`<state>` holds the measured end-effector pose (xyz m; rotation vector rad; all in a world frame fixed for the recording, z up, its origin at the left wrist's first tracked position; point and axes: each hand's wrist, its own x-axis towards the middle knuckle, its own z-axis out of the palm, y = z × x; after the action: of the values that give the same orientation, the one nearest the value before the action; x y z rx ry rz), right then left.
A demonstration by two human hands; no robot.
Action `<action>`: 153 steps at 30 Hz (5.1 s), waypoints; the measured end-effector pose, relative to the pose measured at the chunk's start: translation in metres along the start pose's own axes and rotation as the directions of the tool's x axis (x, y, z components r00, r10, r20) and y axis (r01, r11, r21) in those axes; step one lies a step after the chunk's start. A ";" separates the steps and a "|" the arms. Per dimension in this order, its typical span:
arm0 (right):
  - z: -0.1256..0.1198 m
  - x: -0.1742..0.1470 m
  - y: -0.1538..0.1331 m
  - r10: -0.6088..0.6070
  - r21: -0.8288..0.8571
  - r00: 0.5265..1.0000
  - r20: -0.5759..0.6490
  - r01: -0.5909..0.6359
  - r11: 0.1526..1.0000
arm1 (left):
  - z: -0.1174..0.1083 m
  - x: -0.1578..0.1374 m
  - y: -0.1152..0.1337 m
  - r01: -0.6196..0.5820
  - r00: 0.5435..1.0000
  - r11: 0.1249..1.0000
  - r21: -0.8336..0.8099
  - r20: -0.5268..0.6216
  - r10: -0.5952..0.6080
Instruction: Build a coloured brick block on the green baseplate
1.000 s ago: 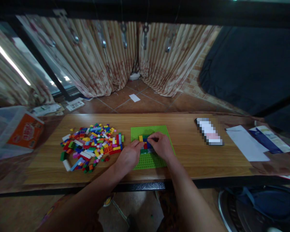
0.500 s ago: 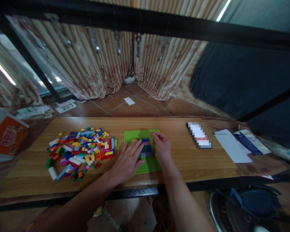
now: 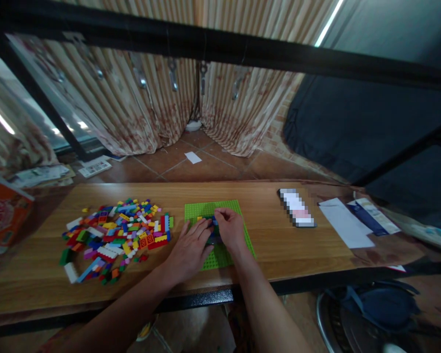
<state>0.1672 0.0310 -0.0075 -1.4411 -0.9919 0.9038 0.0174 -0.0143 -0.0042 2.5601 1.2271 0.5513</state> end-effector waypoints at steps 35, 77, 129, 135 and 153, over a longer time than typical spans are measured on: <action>-0.006 -0.002 -0.004 -0.097 -0.424 0.994 0.048 0.109 0.899 | -0.004 0.001 -0.006 0.099 0.995 0.992 0.081 0.018 -0.101; -0.025 0.028 0.011 0.113 -0.373 0.994 0.012 -0.100 0.922 | 0.016 0.001 -0.007 -0.053 0.998 0.996 0.077 -0.036 0.056; 0.009 -0.001 0.006 -0.362 -0.656 0.860 0.361 0.510 0.557 | -0.008 -0.005 0.004 0.180 0.981 0.978 0.107 -0.090 -0.171; 0.009 -0.011 0.010 -0.271 -0.793 0.838 0.473 0.539 0.284 | -0.010 -0.005 -0.002 0.159 0.983 0.985 0.065 -0.100 -0.152; 0.031 -0.019 -0.002 -0.158 -0.824 0.831 0.533 0.552 0.124 | -0.070 0.001 -0.061 0.298 0.807 0.898 -0.323 -0.417 -0.418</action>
<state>0.1314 0.0238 -0.0086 -1.8945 -2.3651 -0.0456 -0.0553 0.0279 0.0356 1.9647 1.6352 1.2070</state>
